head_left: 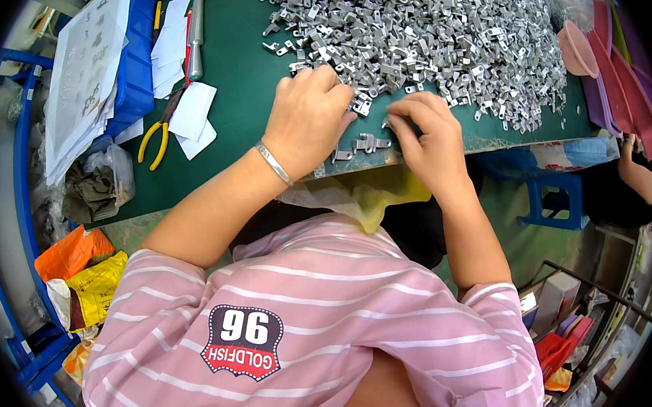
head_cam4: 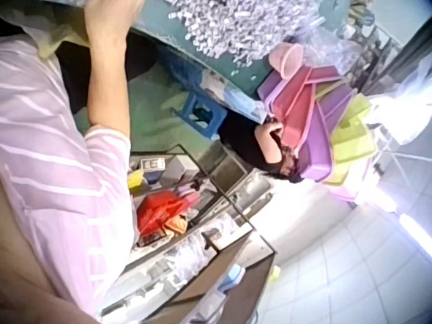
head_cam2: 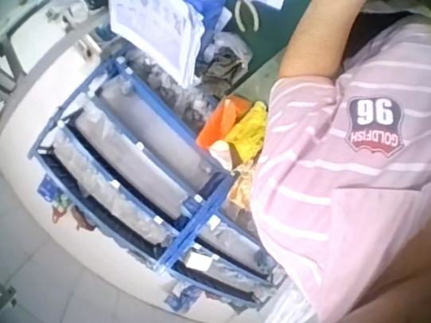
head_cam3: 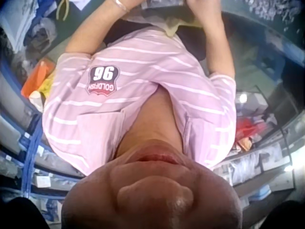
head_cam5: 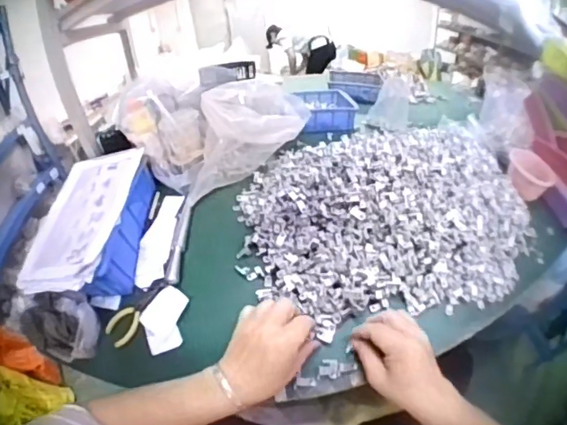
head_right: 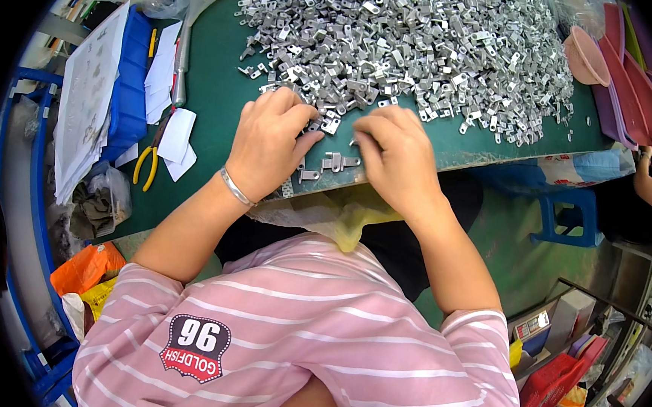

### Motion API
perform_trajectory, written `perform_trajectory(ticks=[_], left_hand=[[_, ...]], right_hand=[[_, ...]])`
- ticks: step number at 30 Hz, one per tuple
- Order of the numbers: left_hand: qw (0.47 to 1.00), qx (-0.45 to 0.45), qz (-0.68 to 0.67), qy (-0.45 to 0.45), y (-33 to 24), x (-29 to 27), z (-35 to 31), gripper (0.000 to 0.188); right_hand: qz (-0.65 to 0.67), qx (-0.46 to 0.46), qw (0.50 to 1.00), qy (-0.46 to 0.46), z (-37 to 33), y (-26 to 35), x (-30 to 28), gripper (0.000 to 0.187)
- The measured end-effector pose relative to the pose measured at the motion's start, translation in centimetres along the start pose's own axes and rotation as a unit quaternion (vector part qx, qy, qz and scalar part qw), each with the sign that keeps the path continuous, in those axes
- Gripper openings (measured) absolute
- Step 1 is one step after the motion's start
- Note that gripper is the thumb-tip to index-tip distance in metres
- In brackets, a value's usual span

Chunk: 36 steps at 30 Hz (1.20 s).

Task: The person sits at a green workbench and sorts a large pile of small metal parts by hand. They pick up individual pieces, separate them, and place them into a smaller pile on the table.

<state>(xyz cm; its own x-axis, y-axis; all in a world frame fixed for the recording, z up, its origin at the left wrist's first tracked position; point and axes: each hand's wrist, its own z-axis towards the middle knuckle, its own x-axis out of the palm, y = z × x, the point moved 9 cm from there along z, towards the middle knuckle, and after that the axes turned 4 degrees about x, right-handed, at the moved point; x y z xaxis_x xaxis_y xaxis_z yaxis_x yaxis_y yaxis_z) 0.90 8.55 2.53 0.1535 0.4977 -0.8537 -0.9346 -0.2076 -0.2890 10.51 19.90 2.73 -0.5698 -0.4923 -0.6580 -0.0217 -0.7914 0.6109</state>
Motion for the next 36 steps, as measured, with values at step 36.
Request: perform_trajectory(ticks=[36], left_hand=[[0.985,0.01,-0.161,-0.056,0.5,-2.3,-0.9,0.014]], right_hand=[[0.013,0.065,0.998,-0.01,-1.7,-2.5,-1.0,0.019]])
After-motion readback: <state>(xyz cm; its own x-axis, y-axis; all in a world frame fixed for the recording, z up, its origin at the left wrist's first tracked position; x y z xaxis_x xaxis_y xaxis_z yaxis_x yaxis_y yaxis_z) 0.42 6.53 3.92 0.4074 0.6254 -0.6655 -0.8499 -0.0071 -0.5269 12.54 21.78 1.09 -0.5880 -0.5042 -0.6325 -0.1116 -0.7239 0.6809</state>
